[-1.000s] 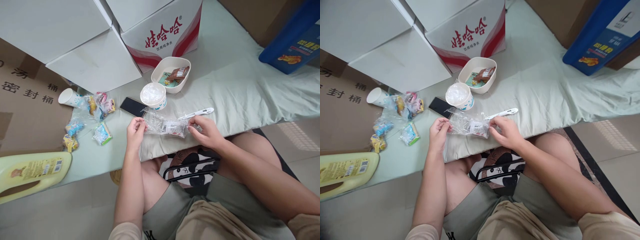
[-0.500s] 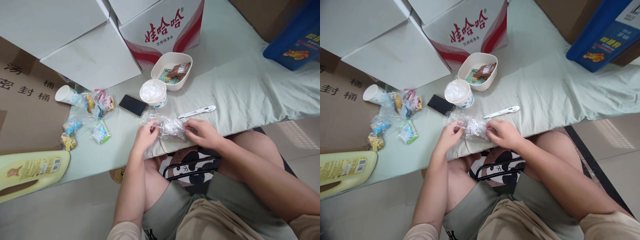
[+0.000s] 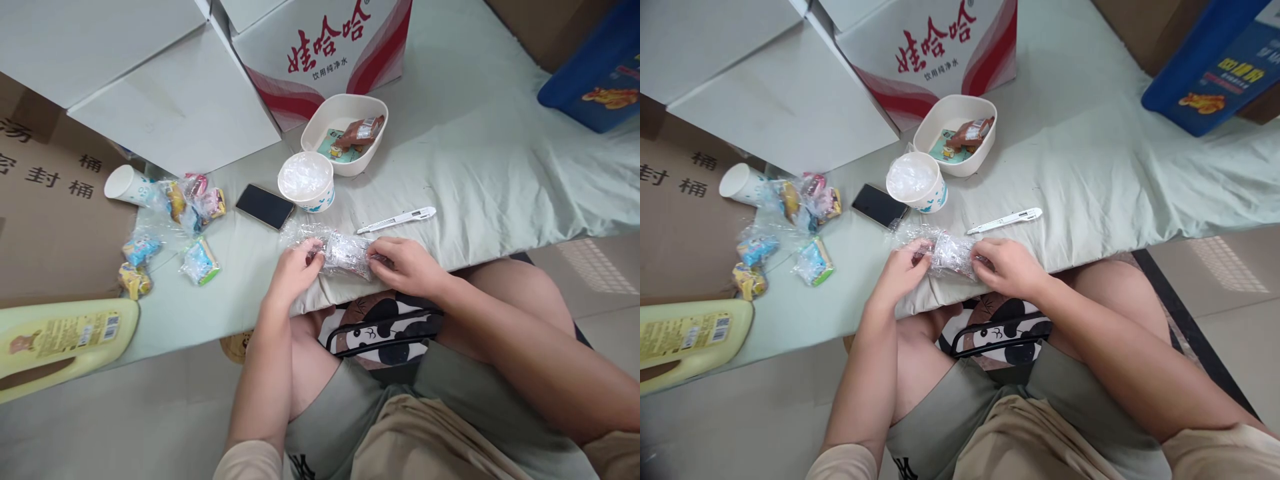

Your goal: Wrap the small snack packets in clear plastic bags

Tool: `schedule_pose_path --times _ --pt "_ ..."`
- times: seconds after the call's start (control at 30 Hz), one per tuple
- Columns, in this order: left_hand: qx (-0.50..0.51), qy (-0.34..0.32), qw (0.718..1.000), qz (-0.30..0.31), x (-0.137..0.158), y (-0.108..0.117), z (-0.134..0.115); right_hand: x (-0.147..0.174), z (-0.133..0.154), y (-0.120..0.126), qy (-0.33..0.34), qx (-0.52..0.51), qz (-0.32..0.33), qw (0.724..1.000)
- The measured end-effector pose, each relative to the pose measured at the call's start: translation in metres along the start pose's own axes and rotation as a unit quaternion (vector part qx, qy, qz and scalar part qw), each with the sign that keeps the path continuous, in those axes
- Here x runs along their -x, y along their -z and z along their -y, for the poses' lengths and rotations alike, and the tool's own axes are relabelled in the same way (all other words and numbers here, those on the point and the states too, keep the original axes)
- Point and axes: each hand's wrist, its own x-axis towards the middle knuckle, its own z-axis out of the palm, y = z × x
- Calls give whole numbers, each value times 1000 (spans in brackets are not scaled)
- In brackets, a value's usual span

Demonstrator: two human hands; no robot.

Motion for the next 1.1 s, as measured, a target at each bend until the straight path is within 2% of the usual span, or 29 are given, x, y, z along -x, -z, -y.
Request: schedule_pose_path --times 0.17,0.3,0.4,0.53,0.63,0.77,0.83,1.0,1.1 --pt "130 -5 988 -87 -2 1 10 1 -2 1 -14 -8 -63 998" --pt "268 40 943 -193 -4 8 13 0 -2 3 -24 -19 -139 990" --pt "312 66 911 -263 -4 14 12 -2 -1 5 -47 -32 -177 983" --pt "325 89 894 -295 -6 17 13 -4 0 8 -109 -57 -213 969" --pt "309 119 895 -297 -8 16 16 -3 -1 10 -135 -66 -226 963" --pt "283 113 909 -285 -10 13 20 0 -3 8 -51 -72 -174 981" --pt "268 112 916 -277 -11 12 23 0 -4 5 -40 -54 -151 986" --pt "157 103 948 -258 -9 10 30 -5 -6 2 -147 -15 -198 969" --pt "98 93 956 -262 -9 11 32 -6 -6 4 -153 -12 -179 972"
